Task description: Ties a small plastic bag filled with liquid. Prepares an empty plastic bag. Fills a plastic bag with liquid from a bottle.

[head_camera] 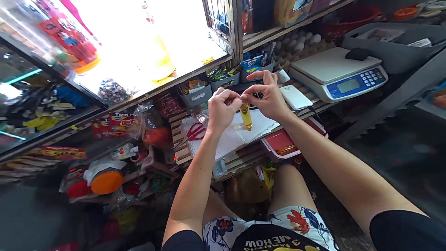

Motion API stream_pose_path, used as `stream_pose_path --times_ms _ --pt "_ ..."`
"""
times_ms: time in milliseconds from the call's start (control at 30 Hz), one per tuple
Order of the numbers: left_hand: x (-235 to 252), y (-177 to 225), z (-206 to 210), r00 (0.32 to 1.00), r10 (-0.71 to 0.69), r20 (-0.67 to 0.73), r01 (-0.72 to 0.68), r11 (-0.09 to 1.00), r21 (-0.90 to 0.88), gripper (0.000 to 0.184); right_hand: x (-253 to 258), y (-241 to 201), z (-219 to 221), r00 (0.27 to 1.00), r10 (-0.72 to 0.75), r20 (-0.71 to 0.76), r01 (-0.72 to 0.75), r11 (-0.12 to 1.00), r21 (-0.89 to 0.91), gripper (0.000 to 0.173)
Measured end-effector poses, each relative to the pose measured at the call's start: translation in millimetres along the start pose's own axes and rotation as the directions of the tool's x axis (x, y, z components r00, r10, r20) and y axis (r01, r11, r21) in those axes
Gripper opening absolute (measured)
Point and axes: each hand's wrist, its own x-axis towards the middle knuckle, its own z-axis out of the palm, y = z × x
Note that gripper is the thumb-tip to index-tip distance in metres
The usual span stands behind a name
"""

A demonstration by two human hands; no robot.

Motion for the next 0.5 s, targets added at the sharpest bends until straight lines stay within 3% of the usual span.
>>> stream_pose_path --times_ms 67,167,267,400,500 --pt "4 -5 -7 0.989 -0.09 0.118 0.103 0.989 -0.11 0.014 0 2 -1 1.0 0.014 0.009 -0.014 1.0 0.011 0.013" --pt "10 -9 -8 0.971 -0.186 0.15 0.212 0.96 -0.185 0.017 1 4 1 0.999 0.031 0.022 -0.031 0.999 0.027 0.013" --pt "12 -6 -4 0.922 -0.338 0.187 0.386 0.831 -0.401 0.015 -1 9 5 0.999 0.033 0.021 -0.035 0.992 0.119 0.014" --pt "10 4 -3 0.812 -0.524 0.256 0.565 0.597 -0.569 0.023 -2 11 7 0.984 -0.178 -0.014 0.178 0.984 0.028 0.013" --pt "6 4 0 0.79 -0.566 0.235 0.572 0.544 -0.614 0.023 2 4 4 0.936 -0.35 0.036 0.35 0.917 -0.192 0.011"
